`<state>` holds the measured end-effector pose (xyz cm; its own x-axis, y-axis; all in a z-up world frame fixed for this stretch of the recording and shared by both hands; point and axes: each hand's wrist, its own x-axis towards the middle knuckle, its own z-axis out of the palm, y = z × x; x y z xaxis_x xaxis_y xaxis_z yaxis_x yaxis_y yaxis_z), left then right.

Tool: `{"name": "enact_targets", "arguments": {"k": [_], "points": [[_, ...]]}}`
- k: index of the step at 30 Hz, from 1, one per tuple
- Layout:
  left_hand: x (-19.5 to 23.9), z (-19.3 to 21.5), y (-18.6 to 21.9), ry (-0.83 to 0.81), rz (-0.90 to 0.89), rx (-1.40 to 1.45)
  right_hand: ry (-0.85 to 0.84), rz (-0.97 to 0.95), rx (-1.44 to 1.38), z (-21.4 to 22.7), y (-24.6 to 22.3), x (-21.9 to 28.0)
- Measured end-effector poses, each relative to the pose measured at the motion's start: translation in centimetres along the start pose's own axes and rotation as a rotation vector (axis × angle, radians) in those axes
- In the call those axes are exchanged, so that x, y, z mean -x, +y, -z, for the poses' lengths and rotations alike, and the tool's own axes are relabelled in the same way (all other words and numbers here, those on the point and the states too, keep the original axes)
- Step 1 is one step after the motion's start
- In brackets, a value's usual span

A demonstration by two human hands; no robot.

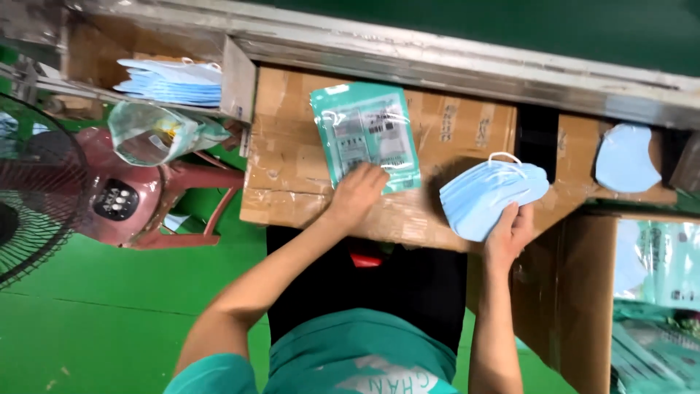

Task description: Packaging blue face masks into green plastic bags on a factory assembly line.

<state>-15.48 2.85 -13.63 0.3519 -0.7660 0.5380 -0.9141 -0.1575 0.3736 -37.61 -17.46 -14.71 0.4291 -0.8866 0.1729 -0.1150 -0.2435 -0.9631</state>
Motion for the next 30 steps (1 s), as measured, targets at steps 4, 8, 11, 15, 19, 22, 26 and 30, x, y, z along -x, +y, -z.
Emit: {"name": "enact_targets", "arguments": {"k": [4, 8, 11, 15, 19, 22, 26, 30], "points": [[0.6, -1.1, -0.9, -0.268, -0.05, -0.122, -0.115, -0.168, -0.314, -3.9, -2.3, -0.4], [-0.9, -1.0, -1.5, -0.376, -0.036, -0.083, -0.316, -0.309, -0.294, -7.4, -0.6, 0.6], [-0.6, -0.8, -1.3, -0.207, 0.076, 0.296, -0.388, -0.358, -0.383, -8.7, -2.8, 1.2], [0.7, -1.1, -2.2, -0.098, -0.119, -0.176, -0.255, -0.528, -0.617, -7.9, -3.4, 0.6], [0.5, -1.2, -2.4, -0.37, -0.072, -0.25, -0.268, -0.536, -0.674, -7.0, -3.6, 0.5], [0.1, -1.8, -2.9, -0.302, -0.087, -0.221, -0.346, -0.537, -0.523, -7.9, -3.1, 0.9], [0.3, -0.6, -2.1, -0.164, -0.06, 0.025, -0.386, -0.49, -0.546, -8.6, -2.6, 1.2], [2.2, 1.3, -0.7, -0.327, -0.041, -0.134, -0.178, -0.581, -0.671, -7.8, -5.7, 0.3]]}}
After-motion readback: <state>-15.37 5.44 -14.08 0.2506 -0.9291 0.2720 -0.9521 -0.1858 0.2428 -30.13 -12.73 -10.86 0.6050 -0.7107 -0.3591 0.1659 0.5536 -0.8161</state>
